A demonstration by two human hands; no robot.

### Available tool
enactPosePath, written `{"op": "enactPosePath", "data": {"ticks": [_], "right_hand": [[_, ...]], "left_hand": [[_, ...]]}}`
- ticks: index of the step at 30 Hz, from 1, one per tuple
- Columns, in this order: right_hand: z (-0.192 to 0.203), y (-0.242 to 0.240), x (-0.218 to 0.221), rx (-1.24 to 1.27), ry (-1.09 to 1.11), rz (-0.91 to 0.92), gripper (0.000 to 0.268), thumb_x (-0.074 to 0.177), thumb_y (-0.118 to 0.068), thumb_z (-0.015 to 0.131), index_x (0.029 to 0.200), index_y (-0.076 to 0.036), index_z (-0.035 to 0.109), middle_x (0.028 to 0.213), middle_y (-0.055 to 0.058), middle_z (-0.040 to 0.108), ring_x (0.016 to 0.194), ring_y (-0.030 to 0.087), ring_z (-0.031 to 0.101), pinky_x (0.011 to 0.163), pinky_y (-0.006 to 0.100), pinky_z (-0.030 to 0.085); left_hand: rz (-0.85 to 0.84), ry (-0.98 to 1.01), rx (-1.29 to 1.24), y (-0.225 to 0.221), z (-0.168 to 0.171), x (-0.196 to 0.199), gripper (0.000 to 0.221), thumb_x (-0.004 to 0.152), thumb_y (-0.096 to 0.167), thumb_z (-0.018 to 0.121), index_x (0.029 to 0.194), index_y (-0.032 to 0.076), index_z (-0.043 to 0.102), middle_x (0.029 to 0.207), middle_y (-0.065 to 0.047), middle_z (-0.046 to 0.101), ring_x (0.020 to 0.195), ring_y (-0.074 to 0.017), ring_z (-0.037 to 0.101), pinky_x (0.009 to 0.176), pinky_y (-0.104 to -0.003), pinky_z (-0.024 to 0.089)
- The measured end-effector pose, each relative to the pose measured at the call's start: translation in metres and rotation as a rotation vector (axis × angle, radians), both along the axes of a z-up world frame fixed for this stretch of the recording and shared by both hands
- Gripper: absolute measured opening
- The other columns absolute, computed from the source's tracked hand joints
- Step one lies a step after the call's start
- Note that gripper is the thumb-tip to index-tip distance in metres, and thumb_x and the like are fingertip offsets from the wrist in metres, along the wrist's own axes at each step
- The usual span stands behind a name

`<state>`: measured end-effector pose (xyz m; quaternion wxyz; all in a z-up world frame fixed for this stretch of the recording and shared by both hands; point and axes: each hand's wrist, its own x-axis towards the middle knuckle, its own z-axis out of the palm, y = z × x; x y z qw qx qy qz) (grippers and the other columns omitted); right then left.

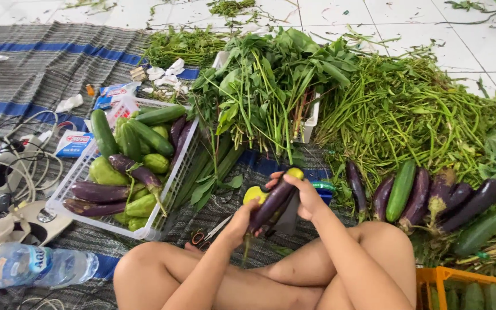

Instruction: Wiping eggplants with a yellow cloth to clean them.

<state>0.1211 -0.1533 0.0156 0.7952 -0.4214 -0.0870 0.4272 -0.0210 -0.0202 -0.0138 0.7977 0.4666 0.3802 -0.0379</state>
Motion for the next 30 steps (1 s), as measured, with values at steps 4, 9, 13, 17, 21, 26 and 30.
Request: {"op": "enactPosePath", "data": {"ticks": [4,9,13,17,21,26,30], "right_hand": [[-0.008,0.003,0.007,-0.094,0.130,0.036,0.048,0.096,-0.038,0.063,0.112,0.006,0.072,0.103,0.025,0.076,0.089,0.037,0.076,0.087,0.055,0.061],[0.004,0.007,0.006,-0.536,-1.048,-0.178,0.030,0.099,-0.021,0.066,0.119,0.000,0.073,0.119,0.022,0.074,0.120,0.036,0.066,0.109,0.045,0.048],[0.023,0.015,-0.018,-0.494,-1.459,-0.123,0.044,0.099,-0.008,0.059,0.143,-0.006,0.058,0.150,0.018,0.053,0.144,0.043,0.039,0.119,0.057,0.033],[0.025,0.016,-0.052,-0.401,-1.592,0.103,0.054,0.107,-0.031,0.042,0.157,-0.013,0.034,0.165,0.007,0.031,0.143,0.036,0.022,0.120,0.056,0.024],[0.035,0.011,-0.069,-0.273,-1.576,0.459,0.072,0.104,-0.040,0.034,0.162,-0.001,0.014,0.172,0.015,0.010,0.159,0.038,0.003,0.127,0.057,0.001],[0.021,0.024,-0.024,-0.235,-1.511,0.231,0.060,0.108,-0.043,0.028,0.163,-0.023,0.014,0.172,-0.001,0.006,0.160,0.031,0.006,0.128,0.060,0.004],[0.017,0.034,0.006,-0.375,-1.224,0.272,0.079,0.100,-0.053,0.006,0.159,-0.002,0.002,0.171,0.012,-0.011,0.158,0.025,-0.008,0.130,0.041,-0.001]], "left_hand": [[-0.004,0.011,0.010,-0.001,0.000,0.003,0.050,0.095,0.048,0.062,0.099,-0.003,0.062,0.068,-0.015,0.057,0.051,-0.0248,0.066,0.039,-0.028,0.054],[0.039,0.036,0.037,0.006,-0.039,0.015,0.052,0.093,0.049,0.069,0.096,-0.003,0.066,0.064,-0.021,0.060,0.046,-0.0315,0.065,0.036,-0.035,0.054],[0.089,0.041,-0.009,0.005,-0.017,0.006,0.052,0.092,0.052,0.066,0.100,0.001,0.066,0.068,-0.019,0.060,0.050,-0.0301,0.064,0.037,-0.033,0.053],[0.053,-0.023,-0.069,-0.003,0.043,0.002,0.076,0.096,0.064,0.028,0.137,0.008,0.058,0.116,-0.015,0.056,0.093,-0.0276,0.050,0.069,-0.040,0.042],[0.226,-0.155,-0.088,0.012,-0.018,0.004,0.078,0.100,0.063,0.022,0.139,0.006,0.059,0.151,-0.023,0.057,0.135,-0.0345,0.054,0.113,-0.049,0.040],[-0.182,-0.236,0.208,-0.018,0.052,-0.014,0.101,0.084,0.072,0.000,0.137,0.004,0.053,0.111,-0.014,0.062,0.091,-0.0259,0.059,0.074,-0.041,0.048],[-0.130,-0.277,-0.161,-0.043,0.007,-0.020,0.031,0.108,0.032,0.053,0.086,0.010,0.048,0.061,0.001,0.040,0.043,-0.0063,0.024,0.038,-0.024,0.013]]}}
